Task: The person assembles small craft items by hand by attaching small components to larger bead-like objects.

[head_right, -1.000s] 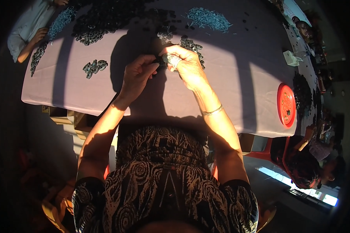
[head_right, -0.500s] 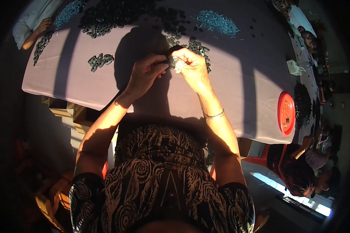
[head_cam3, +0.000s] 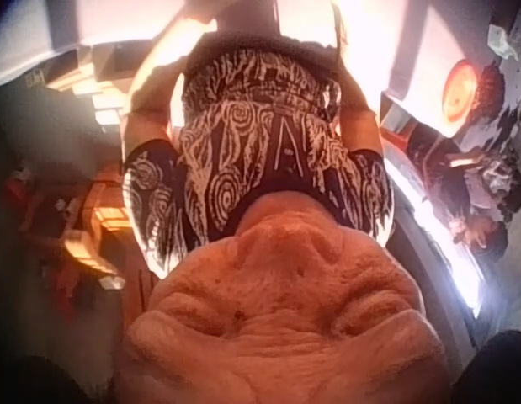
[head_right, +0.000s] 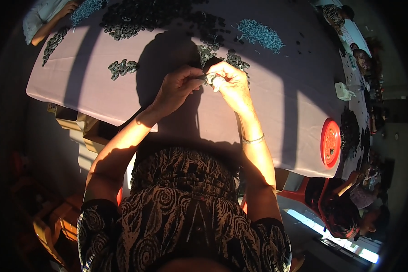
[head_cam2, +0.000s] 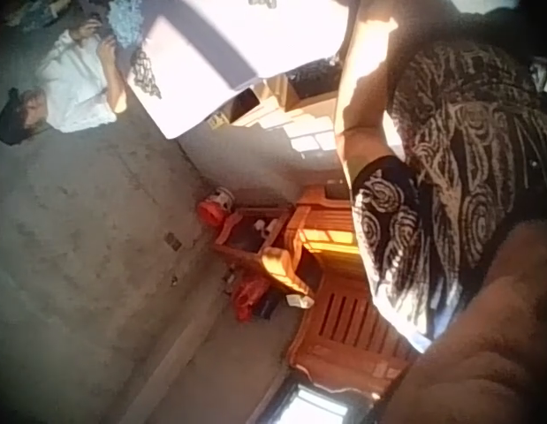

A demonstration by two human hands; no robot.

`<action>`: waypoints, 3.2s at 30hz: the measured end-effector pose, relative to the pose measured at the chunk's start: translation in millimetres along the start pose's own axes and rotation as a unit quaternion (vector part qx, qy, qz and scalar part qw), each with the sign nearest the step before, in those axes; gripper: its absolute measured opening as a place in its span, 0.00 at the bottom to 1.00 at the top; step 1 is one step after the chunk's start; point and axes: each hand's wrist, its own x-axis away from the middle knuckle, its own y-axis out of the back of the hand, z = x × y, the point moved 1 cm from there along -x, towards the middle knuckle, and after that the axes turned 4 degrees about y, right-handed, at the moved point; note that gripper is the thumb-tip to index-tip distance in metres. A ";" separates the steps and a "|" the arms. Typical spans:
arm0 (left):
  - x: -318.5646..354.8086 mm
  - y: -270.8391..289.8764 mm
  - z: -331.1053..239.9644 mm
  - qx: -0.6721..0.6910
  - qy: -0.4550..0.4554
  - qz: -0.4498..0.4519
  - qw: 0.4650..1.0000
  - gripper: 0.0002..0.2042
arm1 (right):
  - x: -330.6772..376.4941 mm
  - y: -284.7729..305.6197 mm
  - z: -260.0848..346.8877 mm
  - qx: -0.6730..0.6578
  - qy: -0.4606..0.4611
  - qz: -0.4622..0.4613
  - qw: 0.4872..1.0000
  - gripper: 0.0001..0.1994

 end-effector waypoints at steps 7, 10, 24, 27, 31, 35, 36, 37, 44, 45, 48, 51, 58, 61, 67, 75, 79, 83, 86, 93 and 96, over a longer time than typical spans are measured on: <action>-2.2 1.0 3.9 -0.017 0.008 0.012 1.000 0.07 | 0.4 0.1 -0.9 0.032 0.003 0.013 0.999 0.05; -1.8 1.4 4.8 -0.028 0.000 0.015 1.000 0.07 | 0.1 0.1 -2.6 0.051 0.014 0.021 0.998 0.05; -2.2 4.1 9.0 -0.044 -0.006 0.019 0.999 0.04 | 1.8 -5.8 -2.2 0.186 0.019 0.046 0.981 0.05; -4.3 2.5 8.3 -0.037 -0.009 0.016 0.999 0.04 | 0.3 -7.7 1.2 0.215 0.017 0.035 0.976 0.07; -6.7 5.3 8.8 -0.012 0.008 0.002 1.000 0.06 | -5.8 -14.0 9.1 0.295 0.041 0.043 0.954 0.05; -5.6 4.9 13.1 -0.018 0.008 0.006 1.000 0.06 | -6.8 -11.9 20.0 0.259 0.014 0.082 0.962 0.06; -5.1 2.1 9.9 0.000 0.000 0.002 1.000 0.06 | -5.1 -8.5 25.0 0.229 -0.014 0.093 0.969 0.06; -5.7 1.5 7.1 0.017 -0.007 -0.003 1.000 0.06 | -3.5 -7.0 30.3 0.221 -0.033 0.079 0.971 0.07; -3.9 -0.9 2.5 0.024 -0.123 0.008 0.992 0.07 | 4.4 1.6 17.6 -0.057 -0.154 0.006 0.986 0.21; -3.1 -2.8 0.8 0.025 -0.120 0.007 0.992 0.07 | 6.3 0.2 11.0 -0.075 -0.172 0.041 0.981 0.24; 1.7 -7.4 -10.2 0.034 -0.138 0.015 0.990 0.07 | 11.7 -1.7 -13.5 -0.223 -0.183 0.105 0.952 0.26; 5.2 -11.8 -15.1 0.142 -0.077 0.057 0.985 0.07 | 16.3 -7.0 -23.5 -0.340 -0.149 0.088 0.924 0.23; 16.7 -21.3 -37.6 0.119 -0.120 0.077 0.983 0.03 | 31.6 -26.4 -24.7 -0.583 -0.144 0.017 0.800 0.19; 17.0 -17.1 -41.3 0.133 -0.107 0.074 0.982 0.03 | 31.3 -35.8 -9.1 -0.534 -0.127 0.049 0.834 0.19; 1.0 33.7 -56.3 -0.113 -0.097 -0.017 0.989 0.05 | 16.2 -15.3 19.8 -0.168 -0.142 -0.054 0.974 0.22; 26.7 102.7 -37.8 -0.467 -0.087 -0.117 0.872 0.09 | 9.5 -15.8 12.9 0.457 0.212 0.024 0.863 0.13; 26.8 108.0 -26.0 -0.505 -0.112 -0.180 0.836 0.12 | 0.8 -43.5 8.8 0.530 0.231 0.107 0.809 0.18; 19.2 93.7 -31.0 -0.488 -0.124 -0.203 0.840 0.12 | -11.4 -42.2 7.6 0.553 0.271 0.115 0.779 0.17; 10.4 77.8 -30.6 -0.451 -0.182 -0.136 0.863 0.14 | -13.3 -28.8 -1.7 0.591 0.266 0.093 0.756 0.12; -8.2 28.3 -14.9 -0.485 -0.119 -0.019 0.866 0.24 | 1.4 15.0 0.8 0.534 0.240 -0.013 0.811 0.16; -23.2 18.3 -12.2 -0.462 -0.013 0.025 0.887 0.23 | 5.1 40.6 1.1 0.482 0.245 -0.094 0.836 0.13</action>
